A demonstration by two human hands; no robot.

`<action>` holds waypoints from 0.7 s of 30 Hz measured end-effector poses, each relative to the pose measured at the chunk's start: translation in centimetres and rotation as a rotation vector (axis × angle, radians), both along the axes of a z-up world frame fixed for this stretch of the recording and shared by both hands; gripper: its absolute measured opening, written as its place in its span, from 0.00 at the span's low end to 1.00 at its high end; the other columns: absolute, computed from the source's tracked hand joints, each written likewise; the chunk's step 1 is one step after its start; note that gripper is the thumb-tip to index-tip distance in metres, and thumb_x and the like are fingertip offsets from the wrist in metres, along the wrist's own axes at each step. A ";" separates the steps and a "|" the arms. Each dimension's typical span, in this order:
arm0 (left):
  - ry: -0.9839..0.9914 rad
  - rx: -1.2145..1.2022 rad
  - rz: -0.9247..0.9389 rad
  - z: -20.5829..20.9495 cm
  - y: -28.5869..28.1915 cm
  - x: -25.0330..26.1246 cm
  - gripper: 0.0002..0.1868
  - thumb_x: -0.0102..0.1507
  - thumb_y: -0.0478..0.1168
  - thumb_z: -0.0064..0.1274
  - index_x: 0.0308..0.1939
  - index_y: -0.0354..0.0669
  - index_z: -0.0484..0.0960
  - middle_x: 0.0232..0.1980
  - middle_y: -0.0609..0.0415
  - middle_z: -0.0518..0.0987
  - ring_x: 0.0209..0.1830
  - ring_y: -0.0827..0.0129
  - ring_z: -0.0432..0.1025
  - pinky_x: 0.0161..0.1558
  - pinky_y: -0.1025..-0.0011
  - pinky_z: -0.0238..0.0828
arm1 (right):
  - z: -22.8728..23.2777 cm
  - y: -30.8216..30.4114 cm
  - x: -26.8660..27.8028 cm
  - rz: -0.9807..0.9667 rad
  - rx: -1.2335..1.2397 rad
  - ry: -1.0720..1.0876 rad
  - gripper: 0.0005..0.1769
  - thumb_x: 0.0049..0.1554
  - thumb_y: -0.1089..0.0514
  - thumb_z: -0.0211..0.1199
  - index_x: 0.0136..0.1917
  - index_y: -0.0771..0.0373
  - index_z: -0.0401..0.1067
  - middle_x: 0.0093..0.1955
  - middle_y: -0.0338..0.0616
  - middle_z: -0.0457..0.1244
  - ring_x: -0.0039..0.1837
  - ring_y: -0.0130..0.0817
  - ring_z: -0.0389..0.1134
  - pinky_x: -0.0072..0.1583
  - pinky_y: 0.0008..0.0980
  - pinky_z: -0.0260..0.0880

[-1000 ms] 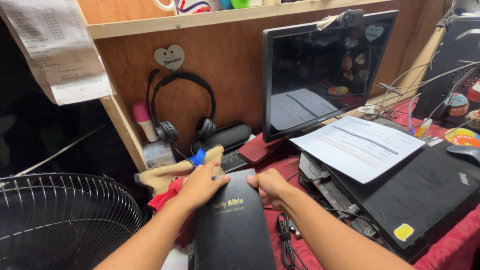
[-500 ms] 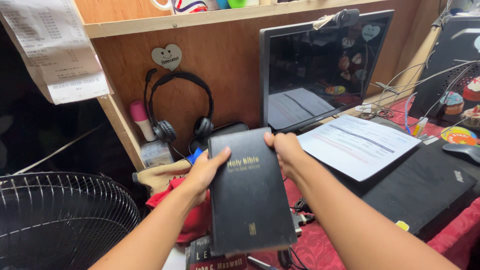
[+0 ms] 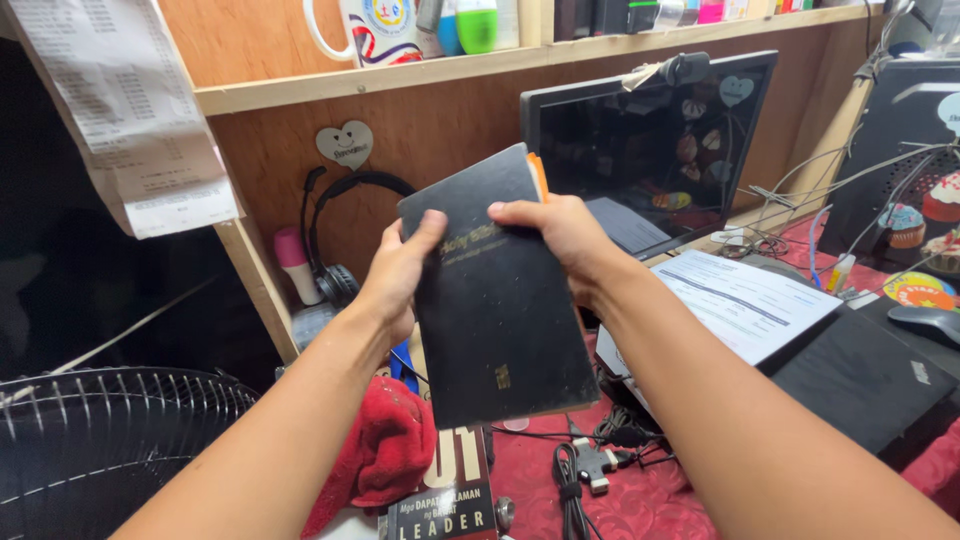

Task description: The person places small bottles, a mug with a Philippine flag, and two books onto a wooden shelf above a desk. They adjust the positions of the items to fit them neatly on the shelf.

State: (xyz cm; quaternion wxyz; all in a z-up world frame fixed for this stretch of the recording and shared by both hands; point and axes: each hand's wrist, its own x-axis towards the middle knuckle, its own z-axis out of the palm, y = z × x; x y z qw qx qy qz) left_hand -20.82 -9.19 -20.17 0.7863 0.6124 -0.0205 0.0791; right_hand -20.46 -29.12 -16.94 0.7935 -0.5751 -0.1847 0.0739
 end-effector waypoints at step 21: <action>-0.372 -0.034 -0.099 9.7 1.4 -0.7 0.29 0.60 0.60 0.57 0.54 0.40 0.81 0.50 0.50 0.85 0.48 0.64 0.81 0.52 0.62 0.81 | 8.8 0.9 -1.2 0.208 0.161 -0.437 0.23 0.54 0.60 0.65 0.60 0.72 0.67 0.49 0.51 0.70 0.46 0.37 0.76 0.49 0.37 0.81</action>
